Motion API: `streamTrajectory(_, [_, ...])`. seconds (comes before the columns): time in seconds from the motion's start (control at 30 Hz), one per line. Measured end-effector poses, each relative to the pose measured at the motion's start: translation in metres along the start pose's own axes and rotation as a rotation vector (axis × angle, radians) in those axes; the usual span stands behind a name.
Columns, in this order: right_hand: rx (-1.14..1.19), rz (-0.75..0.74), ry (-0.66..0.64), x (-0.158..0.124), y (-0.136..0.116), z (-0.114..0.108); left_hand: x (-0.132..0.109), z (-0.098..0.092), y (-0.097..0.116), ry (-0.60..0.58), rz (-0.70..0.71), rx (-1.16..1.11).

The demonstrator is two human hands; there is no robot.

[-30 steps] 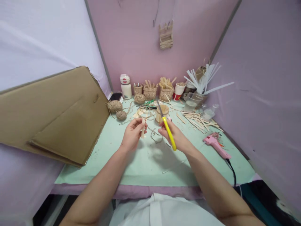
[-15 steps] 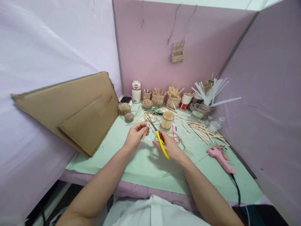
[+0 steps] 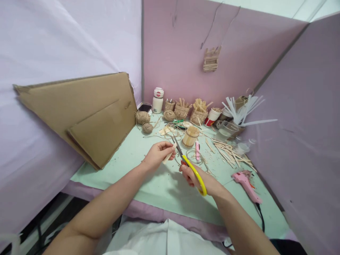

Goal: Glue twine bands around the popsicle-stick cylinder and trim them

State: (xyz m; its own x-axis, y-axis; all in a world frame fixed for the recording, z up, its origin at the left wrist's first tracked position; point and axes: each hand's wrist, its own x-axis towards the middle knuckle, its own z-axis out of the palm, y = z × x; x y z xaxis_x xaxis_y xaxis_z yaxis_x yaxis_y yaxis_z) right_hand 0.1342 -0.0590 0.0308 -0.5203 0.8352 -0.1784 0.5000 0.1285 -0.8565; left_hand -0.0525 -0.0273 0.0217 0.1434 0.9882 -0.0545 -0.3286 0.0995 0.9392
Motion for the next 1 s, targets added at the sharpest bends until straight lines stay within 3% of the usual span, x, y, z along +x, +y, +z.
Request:
streamTrajectory(0.33, [0.052,0.141,0.014,-0.031,0.006,0.008,-0.013,0.013,-0.010,-0.107,-0.144,-0.057])
streamTrajectory(0.63, [0.078,0.168,0.026,-0.036,0.008,0.012,-0.020,0.024,-0.015,-0.091,-0.185,-0.053])
streamTrajectory(0.8, [0.084,0.172,0.034,-0.037,0.010,0.014,-0.022,0.027,-0.015,-0.075,-0.190,-0.052])
streamTrajectory(1.0, [0.059,0.131,0.067,-0.039,0.017,0.016,-0.025,0.031,-0.014,-0.034,-0.093,-0.059])
